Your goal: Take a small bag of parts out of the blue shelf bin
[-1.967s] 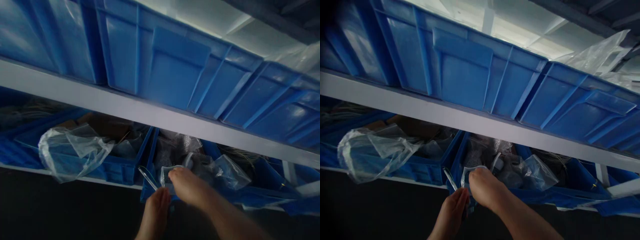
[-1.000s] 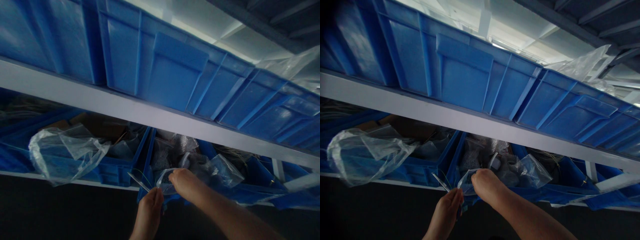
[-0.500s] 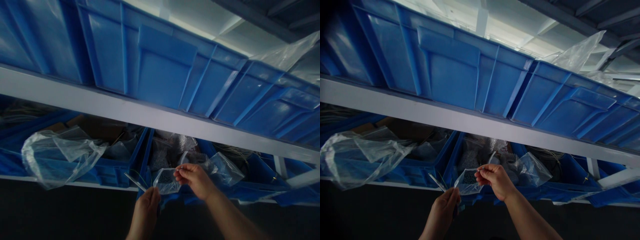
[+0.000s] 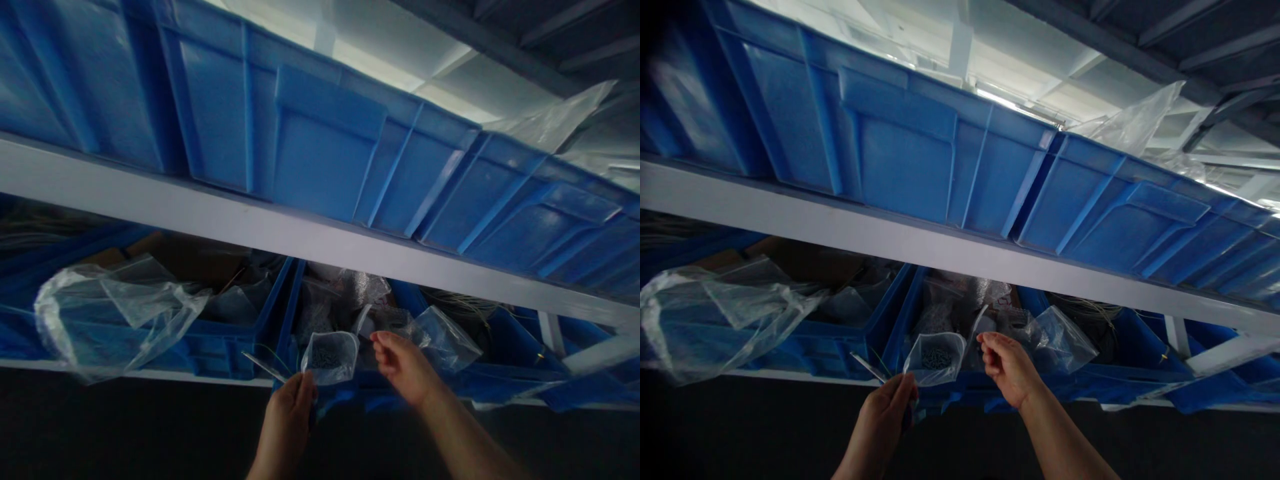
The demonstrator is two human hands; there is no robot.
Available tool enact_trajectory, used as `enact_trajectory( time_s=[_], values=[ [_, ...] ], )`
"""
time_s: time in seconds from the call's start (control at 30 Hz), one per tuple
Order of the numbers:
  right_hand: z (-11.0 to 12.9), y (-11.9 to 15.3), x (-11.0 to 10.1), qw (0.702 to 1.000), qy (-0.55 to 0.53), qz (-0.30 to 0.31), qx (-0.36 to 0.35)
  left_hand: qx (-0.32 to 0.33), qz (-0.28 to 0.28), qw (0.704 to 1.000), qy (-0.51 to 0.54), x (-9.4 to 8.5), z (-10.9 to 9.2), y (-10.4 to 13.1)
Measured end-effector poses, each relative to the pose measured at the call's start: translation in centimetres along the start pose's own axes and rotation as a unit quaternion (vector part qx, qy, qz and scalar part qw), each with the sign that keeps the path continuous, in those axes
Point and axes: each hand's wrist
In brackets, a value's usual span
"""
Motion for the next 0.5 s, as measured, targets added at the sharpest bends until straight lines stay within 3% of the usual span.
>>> enact_trajectory(
  time_s=[0.07, 0.13, 0.23, 0.3, 0.37, 0.5],
  values=[
    [-0.2, 0.9, 0.5, 0.978, 0.199, 0.049, -0.033, 0.01, -0.005, 1.0, -0.02, 0.1, -0.2, -0.3],
    [-0.8, 1.6, 1.5, 0.922, 0.368, 0.068, -0.103, 0.014, 0.001, 1.0, -0.027, 0.2, -0.8, -0.6],
    [-2.2, 1.5, 3.1, 0.842, 0.496, 0.022, -0.213, 0.005, 0.028, 0.999, -0.014, 0.4, -1.8, -0.7],
    [-2.8, 0.8, 3.6, 0.811, 0.526, 0.001, -0.258, -0.001, 0.034, 0.999, -0.002, 0.1, -2.4, -0.6],
    [-2.8, 0.1, 3.6, 0.803, 0.529, 0.0, -0.274, -0.012, 0.032, 0.999, 0.014, -0.7, -2.9, -0.5],
    [-2.2, -0.5, 2.0, 0.831, 0.482, 0.019, -0.277, -0.013, 0.01, 0.997, 0.071, -3.1, -4.4, 0.0]
  ],
)
Point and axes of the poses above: each hand's wrist, its own y-axis away from the middle knuckle, its own x-axis out of the palm, z = x × y, and after that the axes turned 10 degrees about -x, right-handed
